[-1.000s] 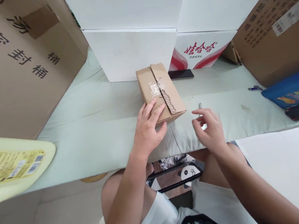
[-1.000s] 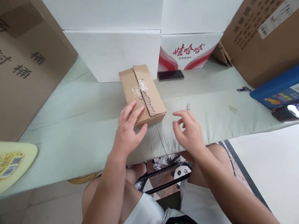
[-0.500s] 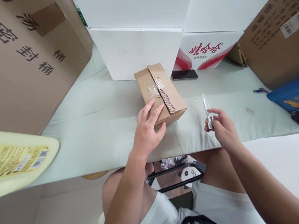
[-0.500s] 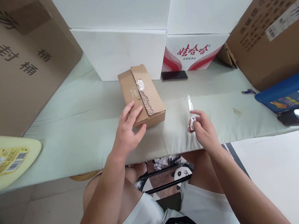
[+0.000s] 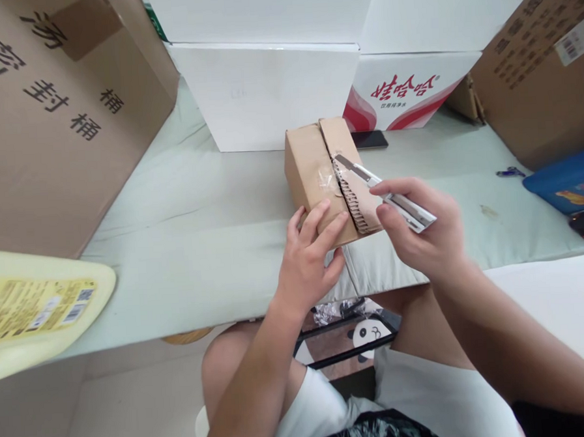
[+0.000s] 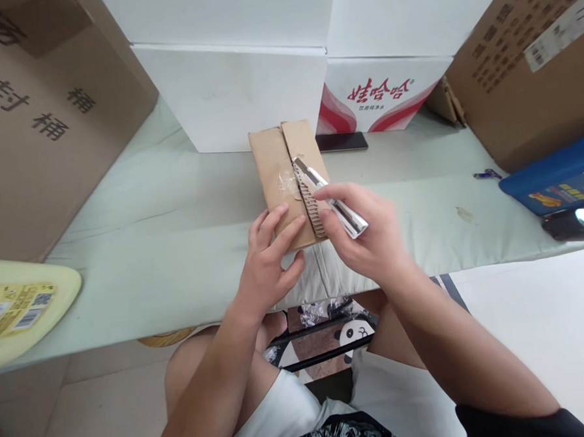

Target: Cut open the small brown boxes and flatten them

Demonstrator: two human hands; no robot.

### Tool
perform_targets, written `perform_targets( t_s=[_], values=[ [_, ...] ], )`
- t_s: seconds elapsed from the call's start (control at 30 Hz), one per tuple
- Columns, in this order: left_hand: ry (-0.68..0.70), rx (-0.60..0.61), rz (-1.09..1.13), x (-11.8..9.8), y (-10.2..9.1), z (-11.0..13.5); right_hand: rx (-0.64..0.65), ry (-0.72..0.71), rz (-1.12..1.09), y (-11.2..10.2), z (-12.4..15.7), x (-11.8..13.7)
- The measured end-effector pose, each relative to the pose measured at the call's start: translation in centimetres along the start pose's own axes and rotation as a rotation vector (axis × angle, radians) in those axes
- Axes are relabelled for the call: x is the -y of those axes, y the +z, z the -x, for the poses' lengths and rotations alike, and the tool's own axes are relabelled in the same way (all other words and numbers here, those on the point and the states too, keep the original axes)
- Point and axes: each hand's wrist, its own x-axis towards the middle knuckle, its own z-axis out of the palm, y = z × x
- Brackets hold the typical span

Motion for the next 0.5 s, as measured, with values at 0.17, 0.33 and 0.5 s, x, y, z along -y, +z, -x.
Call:
perform_targets(
  t_s=[0.17,0.33,0.5],
  values=[
    [0.012,-0.007,-0.004,0.0,0.0,0.2,0.078,-0.068,0.024,0.7,-0.1,0.0],
    [-0.017,-0.058,-0.022,-0.4,0.3,0.4,0.110,-0.086,0.048,-0.2,-0.1,0.6],
    [-0.050,-0.040,-0.033,-0.7,0.6,0.5,0.130,-0.081,0.036,-1.2,-0.3,1.3]
  ],
)
